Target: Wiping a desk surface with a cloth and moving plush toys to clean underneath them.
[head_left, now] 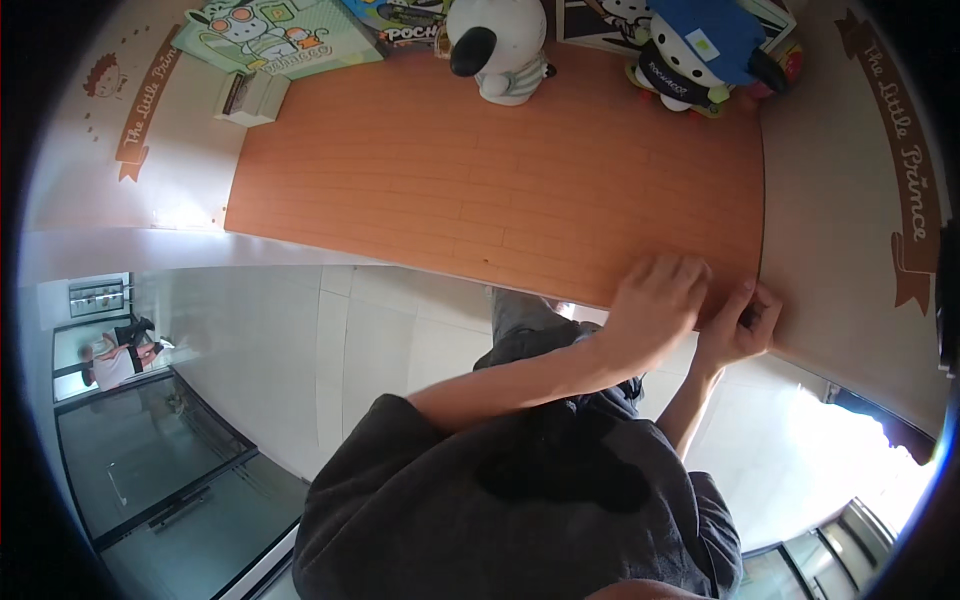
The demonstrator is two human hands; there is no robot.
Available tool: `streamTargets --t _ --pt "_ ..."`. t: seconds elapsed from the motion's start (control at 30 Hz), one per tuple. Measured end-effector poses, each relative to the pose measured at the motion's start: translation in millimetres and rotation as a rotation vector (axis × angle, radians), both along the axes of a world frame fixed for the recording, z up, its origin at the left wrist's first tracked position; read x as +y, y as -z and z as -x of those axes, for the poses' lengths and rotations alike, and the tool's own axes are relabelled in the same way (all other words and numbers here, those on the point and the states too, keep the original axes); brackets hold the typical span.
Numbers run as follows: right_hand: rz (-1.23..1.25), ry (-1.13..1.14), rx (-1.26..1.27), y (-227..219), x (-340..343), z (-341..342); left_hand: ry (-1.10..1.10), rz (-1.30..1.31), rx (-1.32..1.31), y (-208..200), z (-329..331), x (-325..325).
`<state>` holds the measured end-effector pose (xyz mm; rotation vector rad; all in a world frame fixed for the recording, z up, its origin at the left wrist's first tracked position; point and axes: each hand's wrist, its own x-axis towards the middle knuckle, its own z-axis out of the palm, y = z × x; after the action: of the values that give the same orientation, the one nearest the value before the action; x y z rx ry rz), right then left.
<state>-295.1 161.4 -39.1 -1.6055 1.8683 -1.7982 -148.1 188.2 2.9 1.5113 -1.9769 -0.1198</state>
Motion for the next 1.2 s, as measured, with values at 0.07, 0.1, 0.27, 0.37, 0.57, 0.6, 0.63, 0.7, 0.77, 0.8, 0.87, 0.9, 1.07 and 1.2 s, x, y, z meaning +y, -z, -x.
streamTargets --t 0.07,0.1,0.27,0.37,0.57,0.6,0.63,0.7,0.77,0.8,0.87,0.9,1.07,1.2 --pt "0.012 0.005 -0.021 -0.2 -1.6 2.6 0.085 -0.005 0.095 -2.4 -10.3 0.7" --pt "0.018 0.018 -0.019 -1.4 -4.5 3.2 0.065 -0.042 0.169 -4.7 -35.2 -0.2" --pt "-0.012 0.034 0.021 -2.9 3.8 7.9 -0.834 -0.202 0.348 -21.5 -255.3 -3.8" --pt "0.027 0.041 0.082 -7.7 5.5 3.5 -0.981 -0.113 0.050 -6.2 -357.3 29.9" --pt "0.076 0.069 0.092 -5.3 4.5 1.9 -1.025 0.116 -0.206 7.9 -387.1 51.2" --pt "0.073 0.068 0.100 -4.1 4.6 0.3 -0.983 0.117 -0.313 17.2 -354.2 37.0" --pt "0.079 0.068 0.107 -3.2 4.2 1.9 -0.934 0.070 -0.224 12.7 -302.8 17.9" --pt "0.094 0.058 0.108 -3.6 1.4 3.6 -0.659 0.051 -0.116 0.8 -215.5 1.6" --pt "0.094 0.077 0.120 -3.6 1.4 6.1 -0.402 0.070 -0.100 -7.8 -139.9 -9.1" --pt "0.090 0.060 0.097 -4.4 2.1 3.0 -0.298 0.070 -0.081 -12.3 -112.3 -3.4" --pt "0.091 0.021 0.057 -5.3 0.5 -2.3 -0.227 0.005 -0.085 -14.2 -78.0 8.3" --pt "0.093 0.009 0.037 -5.2 0.5 -1.3 -0.209 0.029 -0.066 -11.9 -69.4 9.2" --pt "0.101 -0.002 0.054 -8.1 1.9 1.6 -0.212 0.022 0.058 -12.3 -115.1 3.8" --pt "0.101 -0.014 0.068 -8.0 4.9 5.2 -0.502 0.008 -0.001 -20.1 -205.8 -0.4"
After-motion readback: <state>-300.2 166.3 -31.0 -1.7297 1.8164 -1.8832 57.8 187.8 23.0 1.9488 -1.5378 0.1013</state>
